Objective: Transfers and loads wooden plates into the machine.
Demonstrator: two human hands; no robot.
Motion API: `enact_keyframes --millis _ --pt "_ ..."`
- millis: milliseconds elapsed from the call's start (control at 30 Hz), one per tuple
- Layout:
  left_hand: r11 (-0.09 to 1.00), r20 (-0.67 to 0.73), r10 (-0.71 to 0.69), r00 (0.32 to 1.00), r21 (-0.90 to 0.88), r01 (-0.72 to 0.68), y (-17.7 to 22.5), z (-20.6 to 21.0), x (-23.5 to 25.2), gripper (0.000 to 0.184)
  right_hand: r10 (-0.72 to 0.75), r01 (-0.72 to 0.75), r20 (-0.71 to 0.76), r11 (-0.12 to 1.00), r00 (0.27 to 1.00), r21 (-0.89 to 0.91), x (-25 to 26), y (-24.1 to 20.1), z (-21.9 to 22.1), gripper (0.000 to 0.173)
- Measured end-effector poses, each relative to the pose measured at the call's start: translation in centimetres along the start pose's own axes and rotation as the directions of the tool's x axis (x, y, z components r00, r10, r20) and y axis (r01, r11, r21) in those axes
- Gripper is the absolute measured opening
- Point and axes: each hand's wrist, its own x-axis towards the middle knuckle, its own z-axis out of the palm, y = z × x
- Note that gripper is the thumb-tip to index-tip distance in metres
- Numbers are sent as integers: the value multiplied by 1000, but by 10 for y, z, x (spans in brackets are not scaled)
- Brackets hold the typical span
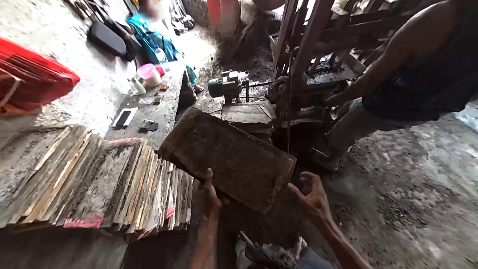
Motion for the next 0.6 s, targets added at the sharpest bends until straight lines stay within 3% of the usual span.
enact_keyframes --millis 100,233,400,600 --pt "997 127 68 990 33 -72 10 24 -10 40 -210 206 -15 967 978 -153 43 -31 -37 79" --pt "995 241 58 969 63 -75 -2 82 -51 38 -146 191 176 942 973 -275 91 -61 -62 86" --pt "990 336 -89 938 129 48 -40 131 -109 32 -109 142 131 950 985 -278 128 10 -91 64" --pt "961 272 -198 942 243 132 -81 165 -165 33 -120 218 354 943 927 -251 149 62 -164 60"
